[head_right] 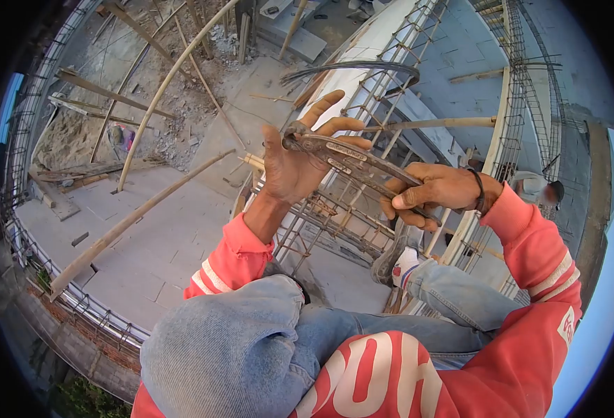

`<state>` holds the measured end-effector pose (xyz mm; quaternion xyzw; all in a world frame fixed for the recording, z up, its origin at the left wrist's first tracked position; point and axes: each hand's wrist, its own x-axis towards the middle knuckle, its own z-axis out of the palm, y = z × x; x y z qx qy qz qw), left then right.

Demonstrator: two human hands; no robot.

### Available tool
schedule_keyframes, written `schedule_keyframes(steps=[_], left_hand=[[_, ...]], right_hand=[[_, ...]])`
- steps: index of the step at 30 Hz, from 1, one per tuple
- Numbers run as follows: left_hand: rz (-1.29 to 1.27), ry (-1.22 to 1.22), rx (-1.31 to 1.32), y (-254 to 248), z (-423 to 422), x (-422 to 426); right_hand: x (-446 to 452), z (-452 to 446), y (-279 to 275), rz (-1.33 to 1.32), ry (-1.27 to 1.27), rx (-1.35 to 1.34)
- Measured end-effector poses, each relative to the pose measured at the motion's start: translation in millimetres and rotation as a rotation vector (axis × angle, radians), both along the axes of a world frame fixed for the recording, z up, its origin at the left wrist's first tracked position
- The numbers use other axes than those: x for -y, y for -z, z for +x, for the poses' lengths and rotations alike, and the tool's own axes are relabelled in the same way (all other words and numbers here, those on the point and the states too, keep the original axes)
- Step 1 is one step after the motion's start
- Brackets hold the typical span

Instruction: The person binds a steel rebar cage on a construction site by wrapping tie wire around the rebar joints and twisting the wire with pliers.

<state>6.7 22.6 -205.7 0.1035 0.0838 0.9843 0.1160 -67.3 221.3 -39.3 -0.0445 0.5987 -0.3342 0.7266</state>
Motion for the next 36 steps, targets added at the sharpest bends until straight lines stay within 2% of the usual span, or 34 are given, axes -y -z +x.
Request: schedule_keyframes(steps=[2, 4, 6, 8, 10, 12, 17, 19, 20, 22, 23, 24, 27, 28, 30, 32, 33, 34, 35, 36], left_hand=[[-0.135, -0.034, -0.072, -15.3, -11.3, 0.0], [-0.126, -0.054, -0.072, -30.1, -17.1, -5.2], [-0.391, -0.084, 0.263, -40.0, -23.3, -4.5], [-0.359, -0.147, 0.301, -50.8, -25.6, -0.8], [-0.375, -0.248, 0.272, -56.3, -28.7, 2.5], [-0.332, -0.273, 0.266, -61.9, -30.6, 4.2], [-0.448, -0.409, 0.247, -63.9, -40.4, 7.7], [-0.434, -0.379, 0.24, -68.5, -43.5, 6.1], [-0.422, -0.362, 0.236, -71.2, -45.2, 5.1], [-0.417, -0.309, 0.213, -68.6, -47.8, -1.7], [-0.484, -0.225, 0.162, -66.7, -48.5, -5.5], [-0.553, -0.138, 0.111, -65.7, -47.0, -8.6], [-0.656, 0.081, 0.108, -65.6, -31.4, -21.6], [-0.714, 0.183, 0.105, -64.8, -31.2, -24.0], [-0.733, 0.23, 0.136, -64.8, -30.7, -22.4], [-0.814, 0.12, 0.084, -76.6, -46.5, -6.4], [-0.836, 0.022, 0.059, -88.6, -53.3, 2.0], [-0.847, 0.023, 0.061, -101.2, -62.9, 12.2], [-0.954, -0.057, -0.026, -112.9, -70.7, 23.2], [-1.06, -0.143, -0.119, -119.9, -75.3, 31.6]], right_hand=[[-2.2, -3.2, -5.7, -0.004, 0.035, -0.069], [-2.5, -4.6, -10.1, 0.039, 0.078, -0.302], [5.4, -2.0, -20.1, 0.068, 0.063, -0.398], [20.8, 7.2, -32.0, 0.157, 0.049, -0.669], [25.8, 11.5, -32.5, 0.163, 0.054, -0.739], [28.8, 14.2, -32.8, 0.088, -0.041, -0.931], [36.3, 8.8, -47.6, 0.056, 0.074, -0.851], [34.7, 1.9, -58.1, -0.039, -0.037, -1.027], [34.2, -0.1, -67.3, -0.029, -0.026, -1.031], [28.0, -3.8, -83.8, 0.146, -0.175, -1.087], [15.6, -8.5, -87.8, 0.213, -0.267, -1.034], [12.3, -4.0, -94.6, 0.22, -0.252, -1.029], [10.4, 9.7, -120.7, 0.485, -0.43, -0.857], [5.7, 8.4, -120.8, 0.474, -0.428, -0.865], [-10.6, 15.5, -115.0, 0.321, -0.477, -1.008], [-6.6, 12.0, -113.8, 0.302, -0.391, -0.982], [-7.6, 9.9, -111.4, 0.226, -0.275, -0.98], [-10.4, 5.7, -109.8, 0.145, -0.166, -0.979], [-20.3, 4.2, -95.1, -0.01, 0.011, -0.96], [-23.8, 2.4, -81.4, -0.028, 0.013, -0.96]])
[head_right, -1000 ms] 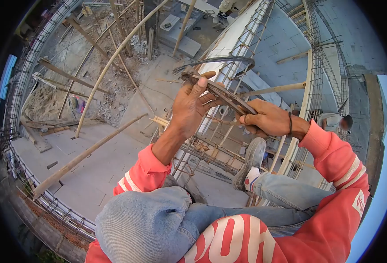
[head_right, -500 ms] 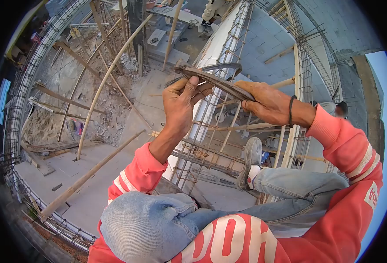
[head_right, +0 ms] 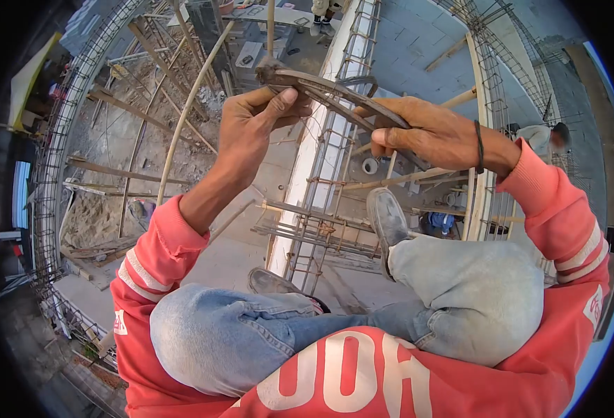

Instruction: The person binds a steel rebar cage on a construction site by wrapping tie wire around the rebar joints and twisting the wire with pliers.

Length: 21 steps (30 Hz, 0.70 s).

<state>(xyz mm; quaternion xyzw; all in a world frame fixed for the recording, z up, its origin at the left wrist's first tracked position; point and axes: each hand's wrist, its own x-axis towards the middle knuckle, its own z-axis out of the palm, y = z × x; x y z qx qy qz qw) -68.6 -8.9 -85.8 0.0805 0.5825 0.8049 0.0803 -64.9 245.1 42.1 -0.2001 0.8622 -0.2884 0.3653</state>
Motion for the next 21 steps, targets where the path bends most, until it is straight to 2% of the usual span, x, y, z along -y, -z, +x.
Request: schedule_keyframes(steps=[2, 6, 8, 10, 12, 14, 16, 18, 19, 20, 21], left_hand=[[-0.124, 0.018, 0.027, -6.2, 0.0, 10.6], [-0.376, 0.034, 0.105, -14.7, -2.6, 22.4], [-0.419, 0.033, 0.143, -17.1, -1.5, 21.9], [-0.298, 0.022, 0.413, -26.5, -2.9, 17.9], [-0.291, 0.041, 0.497, -33.3, -17.9, 21.1], [-0.438, 0.115, 0.425, -29.8, -41.1, 28.7], [-0.485, 0.052, 0.401, -26.6, -52.7, 18.5], [-0.544, -0.007, 0.376, -22.1, -55.6, 3.0], [-0.343, -0.041, 0.384, -18.0, -58.8, -10.1], [-0.138, -0.069, 0.383, -13.8, -64.2, -25.4], [0.067, -0.126, 0.424, -15.0, -63.6, -45.1]], right_hand=[[-0.4, -11.4, 23.9, -0.282, 0.09, 0.142], [-3.1, -21.3, 67.6, -0.405, 0.067, 0.181], [-2.3, -19.3, 87.3, -0.475, 0.036, 0.201], [-0.3, -12.7, 95.8, -0.667, 0.026, 0.286], [-9.7, -6.0, 106.1, -0.717, 0.008, 0.406], [-19.7, -1.0, 121.8, -0.737, -0.069, 0.476], [-34.0, -10.1, 134.6, -0.659, -0.107, 0.544], [-55.2, -15.2, 172.5, -0.413, -0.261, 0.038], [-67.4, -15.1, 183.9, -0.364, -0.247, -0.135], [-81.6, -17.2, 193.0, -0.375, -0.242, -0.138], [-98.9, -24.2, 199.9, -0.226, -0.22, -0.159]])
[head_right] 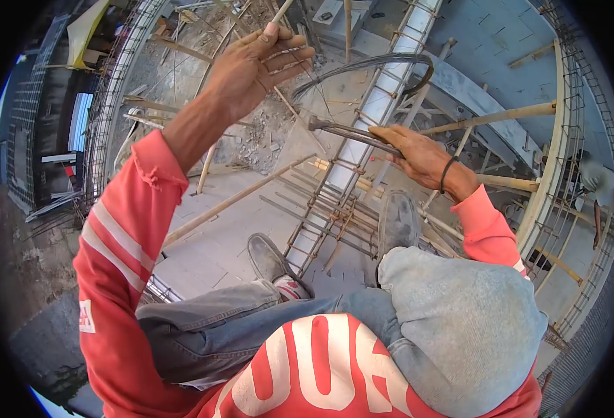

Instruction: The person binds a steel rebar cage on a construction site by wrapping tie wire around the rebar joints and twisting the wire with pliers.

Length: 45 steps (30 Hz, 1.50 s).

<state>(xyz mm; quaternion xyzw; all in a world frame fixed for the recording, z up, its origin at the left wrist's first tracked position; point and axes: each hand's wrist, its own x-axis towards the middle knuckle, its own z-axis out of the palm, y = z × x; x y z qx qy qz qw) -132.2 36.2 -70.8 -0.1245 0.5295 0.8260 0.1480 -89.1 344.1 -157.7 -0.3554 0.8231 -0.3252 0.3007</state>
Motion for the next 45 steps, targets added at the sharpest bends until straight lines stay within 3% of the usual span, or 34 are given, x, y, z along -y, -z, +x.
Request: schedule_keyframes(steps=[1, 3, 5, 7, 9, 13, 15, 17, 18, 20, 23, 25, 28, 32, 38, 45], left_hand=[[0.002, 0.016, -0.023, 8.8, -0.9, -6.8], [0.257, -0.021, -0.061, 36.7, 1.9, -18.6], [0.202, -0.117, 0.02, 21.1, 7.7, -33.5], [0.469, -0.065, -0.125, 18.0, 2.6, -13.7], [0.41, -0.109, -0.248, -20.0, -12.4, 0.2], [0.312, -0.176, -0.377, -117.3, -33.8, 31.5], [0.026, -0.086, -0.538, -144.3, -39.4, 50.1], [-0.028, -0.103, -0.604, -156.2, -35.2, 41.4], [-0.206, -0.168, -0.589, -163.6, -30.4, 30.2], [-0.385, -0.234, -0.57, -163.3, -27.1, 25.5], [-0.368, -0.189, -0.531, -136.1, -32.1, 37.2], [-0.291, -0.072, -0.342, -117.5, -32.8, 44.2], [-0.225, -0.112, -0.2, -91.6, -20.7, 33.7], [-0.098, -0.052, -0.166, -64.6, -11.8, 34.2], [0.03, -0.134, -0.119, -29.0, -15.3, 22.1], [0.036, -0.204, -0.054, -18.4, -19.0, 11.6]], right_hand=[[-21.9, -7.8, 8.4, 0.15, 0.045, -0.038], [-68.0, -9.6, 46.3, 0.126, 0.079, -0.186], [-100.0, 0.2, 57.2, 0.178, 0.074, -0.303], [-127.5, 18.6, 70.0, 0.214, 0.092, -0.304], [-160.4, 38.7, 87.8, 0.331, 0.058, -0.271], [-169.9, 54.7, 80.2, 0.285, 0.147, -0.24], [-144.3, 53.7, 71.0, -0.034, 0.576, -0.038], [-117.5, 28.1, 59.4, -0.134, 0.654, -0.003], [-101.5, 9.3, 54.4, -0.24, 0.732, 0.032], [-64.8, -28.4, 47.2, -0.509, 0.854, 0.174], [-32.4, -84.9, 57.3, -0.574, 0.783, 0.046], [-19.7, -110.3, 67.2, -0.323, 0.707, -0.02], [-0.7, -122.7, 94.9, -0.274, 0.619, -0.214], [0.6, -123.8, 135.1, 0.018, 0.514, -0.323], [16.0, -95.0, 123.7, 0.146, 0.5, -0.425], [8.9, -86.8, 135.3, 0.085, 0.513, -0.394]])
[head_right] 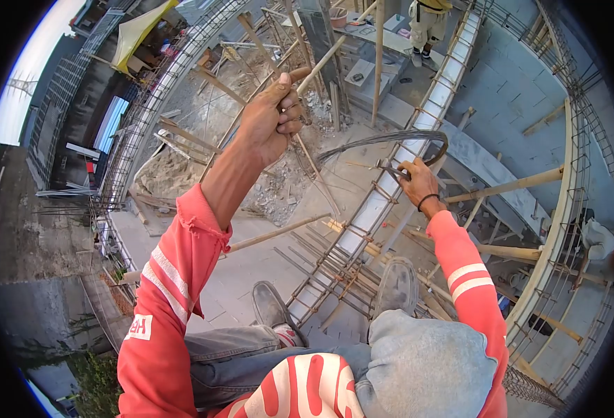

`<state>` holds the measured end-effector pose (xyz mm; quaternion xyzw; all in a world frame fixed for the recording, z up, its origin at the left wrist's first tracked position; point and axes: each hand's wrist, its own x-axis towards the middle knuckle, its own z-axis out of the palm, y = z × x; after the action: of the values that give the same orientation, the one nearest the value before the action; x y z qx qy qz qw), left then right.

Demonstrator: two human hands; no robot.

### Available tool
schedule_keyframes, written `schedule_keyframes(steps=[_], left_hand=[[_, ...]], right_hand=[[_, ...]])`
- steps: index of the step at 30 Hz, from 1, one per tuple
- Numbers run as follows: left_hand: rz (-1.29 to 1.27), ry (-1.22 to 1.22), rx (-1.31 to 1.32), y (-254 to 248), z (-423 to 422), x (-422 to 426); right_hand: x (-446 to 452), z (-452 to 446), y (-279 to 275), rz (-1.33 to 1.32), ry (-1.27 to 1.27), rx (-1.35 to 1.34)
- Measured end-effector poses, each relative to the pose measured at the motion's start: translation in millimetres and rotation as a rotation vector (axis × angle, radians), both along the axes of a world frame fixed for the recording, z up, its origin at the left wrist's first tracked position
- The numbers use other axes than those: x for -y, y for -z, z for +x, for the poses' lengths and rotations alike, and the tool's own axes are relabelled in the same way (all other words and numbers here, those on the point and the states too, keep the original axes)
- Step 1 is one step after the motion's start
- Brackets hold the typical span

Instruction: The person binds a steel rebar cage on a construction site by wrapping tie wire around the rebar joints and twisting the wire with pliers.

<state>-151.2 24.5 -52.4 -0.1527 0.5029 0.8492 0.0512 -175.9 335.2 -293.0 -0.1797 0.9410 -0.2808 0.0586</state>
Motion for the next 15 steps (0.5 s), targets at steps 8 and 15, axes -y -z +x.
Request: schedule_keyframes(steps=[8, 15], left_hand=[[0.016, 0.063, 0.045, 14.1, -1.9, 2.8], [0.074, -0.007, 0.011, 16.4, 1.9, -7.6]], right_hand=[[-20.3, 1.5, 1.8, -0.075, 0.088, -0.001], [-22.0, 8.0, -19.2, -0.228, 0.241, -0.12]])
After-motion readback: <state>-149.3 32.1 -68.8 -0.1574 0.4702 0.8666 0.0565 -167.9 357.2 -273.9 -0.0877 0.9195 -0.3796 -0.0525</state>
